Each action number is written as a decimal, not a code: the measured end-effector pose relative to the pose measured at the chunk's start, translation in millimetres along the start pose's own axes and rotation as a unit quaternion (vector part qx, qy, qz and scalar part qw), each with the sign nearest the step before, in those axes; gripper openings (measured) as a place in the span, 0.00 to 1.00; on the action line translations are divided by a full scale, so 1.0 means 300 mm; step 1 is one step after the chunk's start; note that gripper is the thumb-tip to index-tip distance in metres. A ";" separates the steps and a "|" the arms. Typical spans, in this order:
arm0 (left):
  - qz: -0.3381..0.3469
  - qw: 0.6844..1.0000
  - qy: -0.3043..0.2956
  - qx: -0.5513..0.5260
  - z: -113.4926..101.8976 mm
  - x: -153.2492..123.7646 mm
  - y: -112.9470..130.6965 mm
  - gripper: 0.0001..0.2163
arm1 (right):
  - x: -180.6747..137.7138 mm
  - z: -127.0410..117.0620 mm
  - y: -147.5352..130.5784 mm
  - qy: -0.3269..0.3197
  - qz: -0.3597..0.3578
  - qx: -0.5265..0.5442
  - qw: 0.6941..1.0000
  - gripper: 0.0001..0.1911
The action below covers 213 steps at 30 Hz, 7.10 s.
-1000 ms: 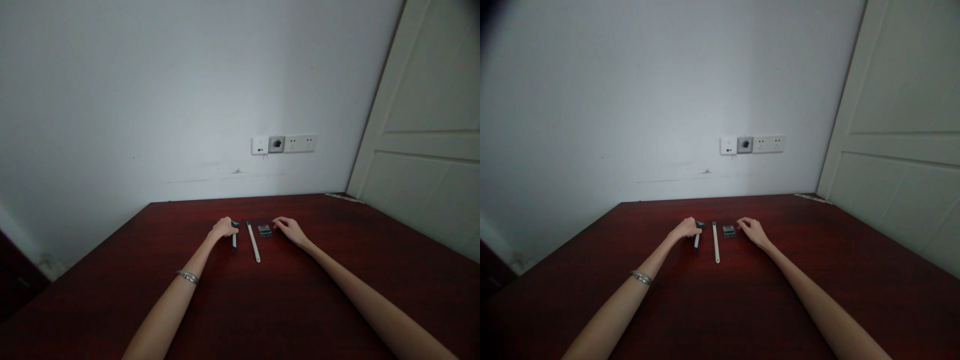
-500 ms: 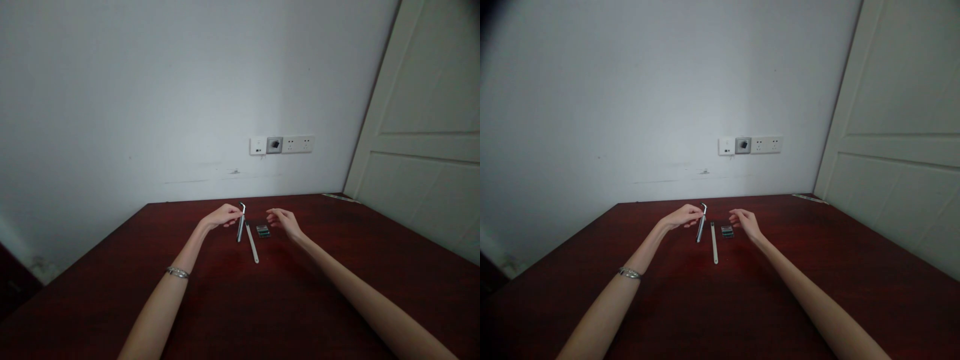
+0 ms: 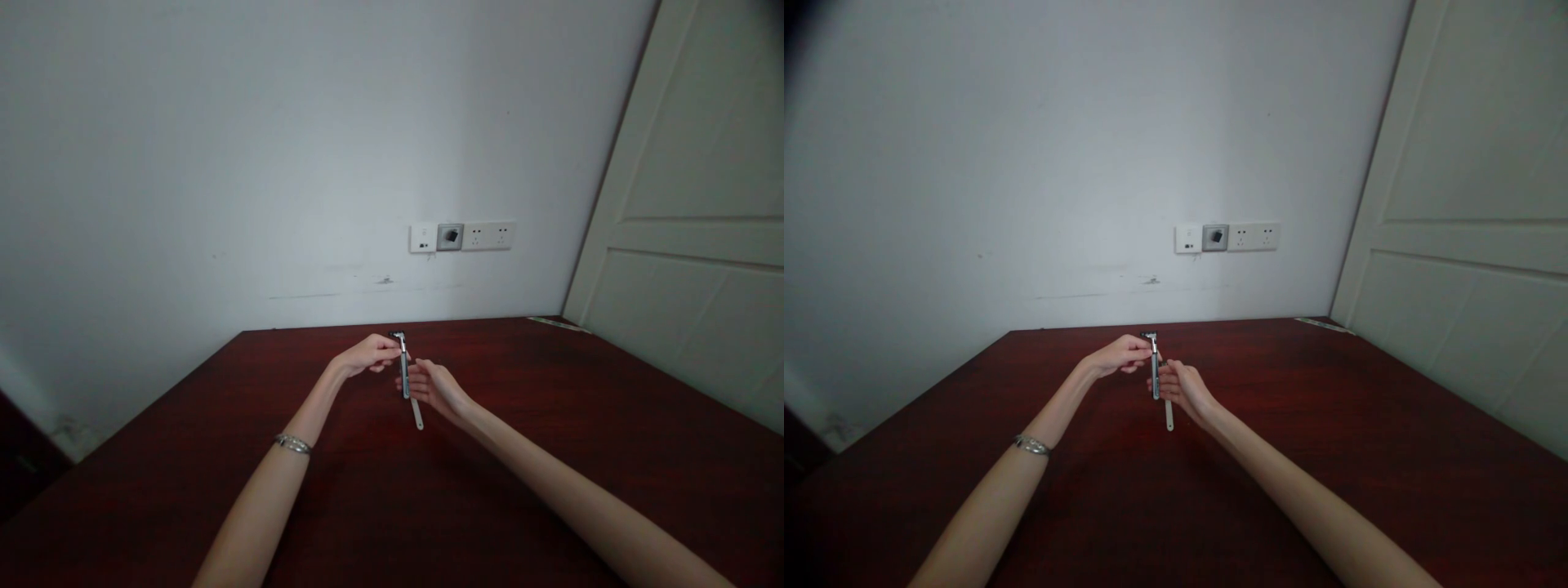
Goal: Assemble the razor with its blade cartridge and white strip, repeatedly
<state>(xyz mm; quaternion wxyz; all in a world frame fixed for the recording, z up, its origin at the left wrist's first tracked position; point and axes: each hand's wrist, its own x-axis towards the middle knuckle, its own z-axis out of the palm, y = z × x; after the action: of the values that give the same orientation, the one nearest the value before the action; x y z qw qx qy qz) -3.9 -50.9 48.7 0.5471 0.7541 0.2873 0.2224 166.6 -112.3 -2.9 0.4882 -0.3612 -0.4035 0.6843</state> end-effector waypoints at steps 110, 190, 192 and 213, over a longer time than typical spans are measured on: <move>-0.062 0.661 0.538 -0.520 -0.330 -0.103 -0.356 0.12 | 0.136 0.130 0.096 0.029 0.236 0.179 0.955 0.18; -0.076 0.939 0.323 0.088 -0.059 0.058 -0.251 0.18 | 0.034 0.057 -0.087 -0.051 -0.129 0.005 0.990 0.08; -0.062 0.941 0.329 0.058 -0.054 0.062 -0.257 0.18 | 0.035 0.056 -0.087 -0.057 -0.132 0.006 0.990 0.08; -0.053 0.910 0.243 0.331 -0.150 0.004 -0.139 0.11 | 0.056 0.033 -0.105 -0.025 -0.170 -0.039 0.984 0.13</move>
<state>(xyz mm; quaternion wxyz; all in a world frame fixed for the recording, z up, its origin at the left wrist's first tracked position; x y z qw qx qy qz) -40.0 -9.0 22.6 0.1907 0.7981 0.5080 0.2617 165.2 -92.0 28.0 0.5724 -0.2893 -0.4976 0.5840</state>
